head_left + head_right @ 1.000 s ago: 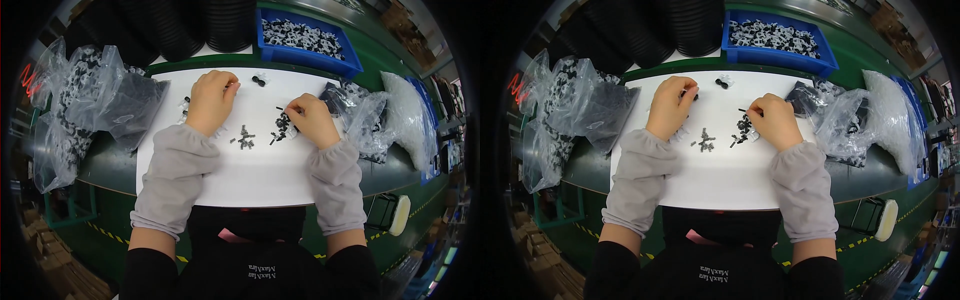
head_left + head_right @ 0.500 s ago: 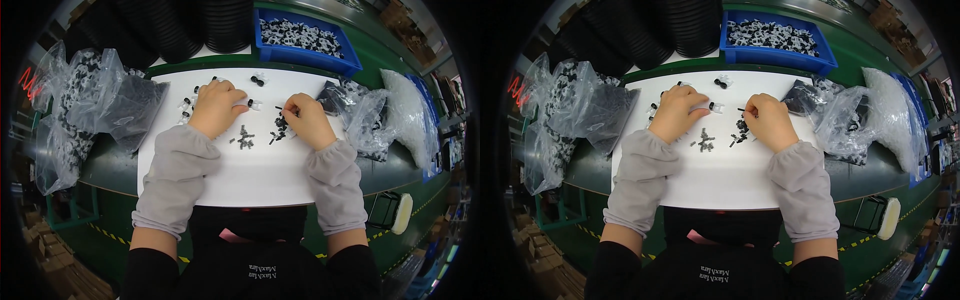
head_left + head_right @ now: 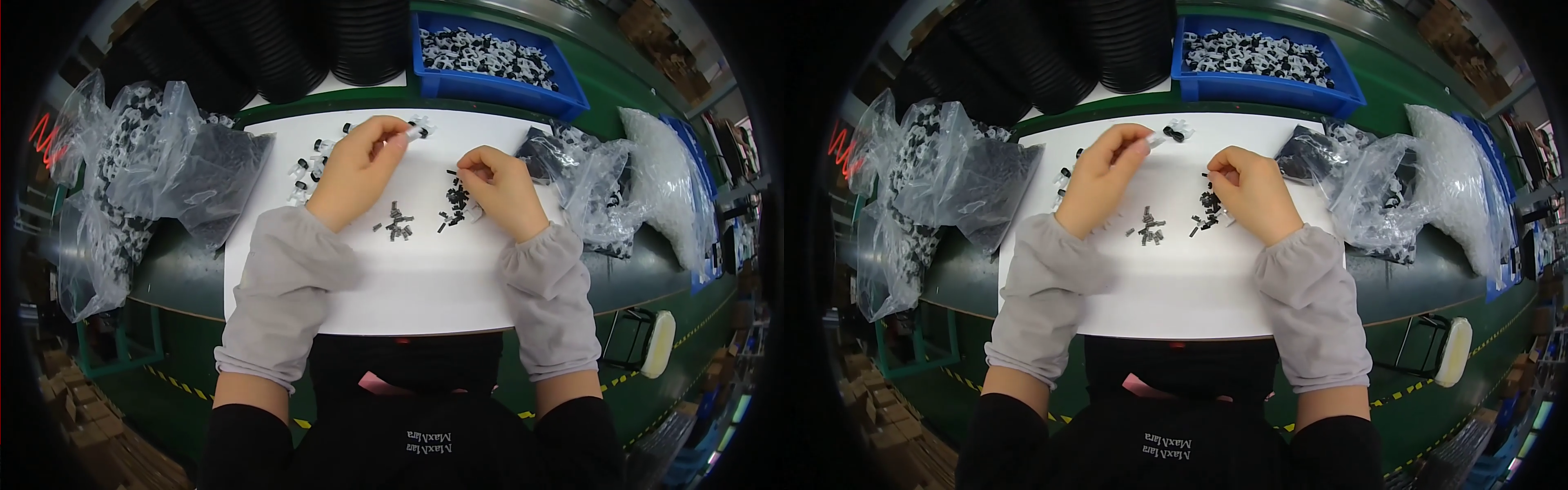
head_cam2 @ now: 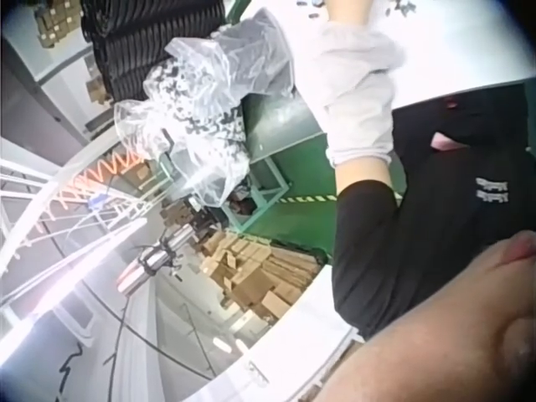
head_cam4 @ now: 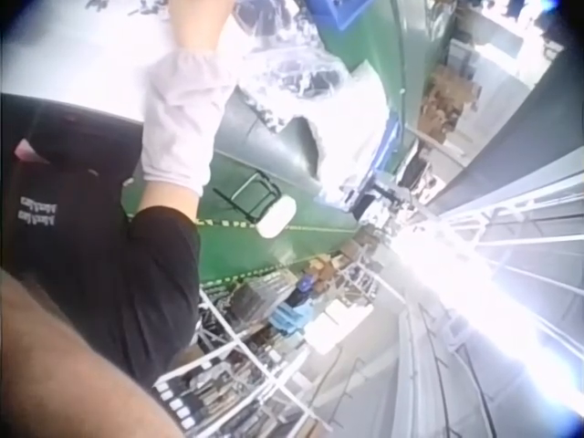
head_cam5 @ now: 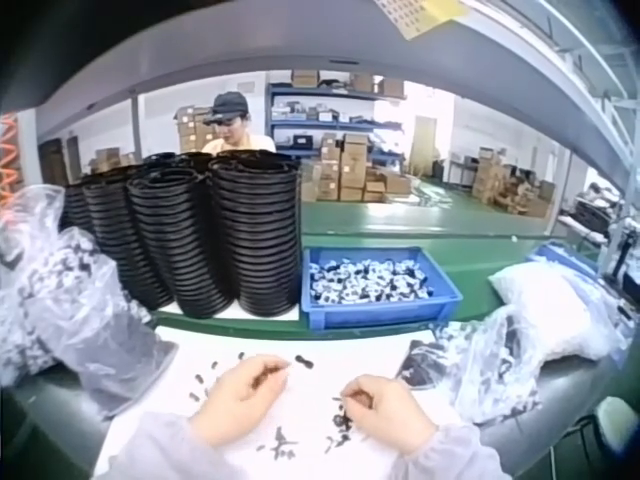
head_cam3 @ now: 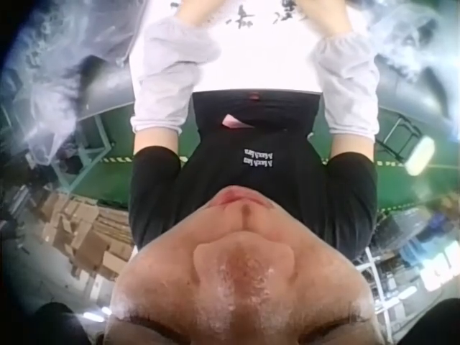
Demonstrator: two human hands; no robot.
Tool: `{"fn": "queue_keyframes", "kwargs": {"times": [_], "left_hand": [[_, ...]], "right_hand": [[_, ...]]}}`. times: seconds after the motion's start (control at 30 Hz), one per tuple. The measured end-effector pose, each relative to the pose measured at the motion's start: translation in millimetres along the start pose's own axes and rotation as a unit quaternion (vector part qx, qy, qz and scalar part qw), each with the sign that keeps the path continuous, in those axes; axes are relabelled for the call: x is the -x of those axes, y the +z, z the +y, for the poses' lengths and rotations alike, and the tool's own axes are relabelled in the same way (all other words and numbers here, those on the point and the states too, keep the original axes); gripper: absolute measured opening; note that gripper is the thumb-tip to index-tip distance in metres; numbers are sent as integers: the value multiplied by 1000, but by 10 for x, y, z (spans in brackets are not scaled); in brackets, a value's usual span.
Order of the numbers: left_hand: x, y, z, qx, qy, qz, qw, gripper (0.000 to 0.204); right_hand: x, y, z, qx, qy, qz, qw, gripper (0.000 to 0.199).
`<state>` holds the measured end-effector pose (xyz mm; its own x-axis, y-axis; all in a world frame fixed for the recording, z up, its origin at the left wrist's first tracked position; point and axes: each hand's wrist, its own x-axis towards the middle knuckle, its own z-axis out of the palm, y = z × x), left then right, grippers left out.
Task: Assembling small plastic and metal components by hand at a manufacturing workstation.
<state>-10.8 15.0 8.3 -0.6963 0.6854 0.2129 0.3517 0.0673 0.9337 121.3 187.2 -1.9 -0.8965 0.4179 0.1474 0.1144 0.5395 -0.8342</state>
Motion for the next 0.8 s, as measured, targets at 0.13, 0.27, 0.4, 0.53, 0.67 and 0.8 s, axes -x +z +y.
{"fn": "queue_keyframes", "kwargs": {"times": [0.13,0.27,0.4,0.53,0.67,0.8], "left_hand": [[31,22,96,210,-119,7,970,29],[53,92,50,272,-161,-18,949,33],[47,88,71,241,-162,-35,956,32],[36,44,17,252,-163,-19,954,31],[20,63,21,271,-179,-11,946,30],[26,74,29,288,-168,-26,943,30]], "right_hand": [[-6,43,0,-28,-17,-22,999,13],[-24,82,-2,50,-121,-61,990,10],[-10,40,-4,132,-176,-34,975,9],[72,-62,-87,162,-203,-116,959,8],[152,-81,-137,198,-187,-149,951,8],[170,31,-100,204,-182,-134,953,8]]}}
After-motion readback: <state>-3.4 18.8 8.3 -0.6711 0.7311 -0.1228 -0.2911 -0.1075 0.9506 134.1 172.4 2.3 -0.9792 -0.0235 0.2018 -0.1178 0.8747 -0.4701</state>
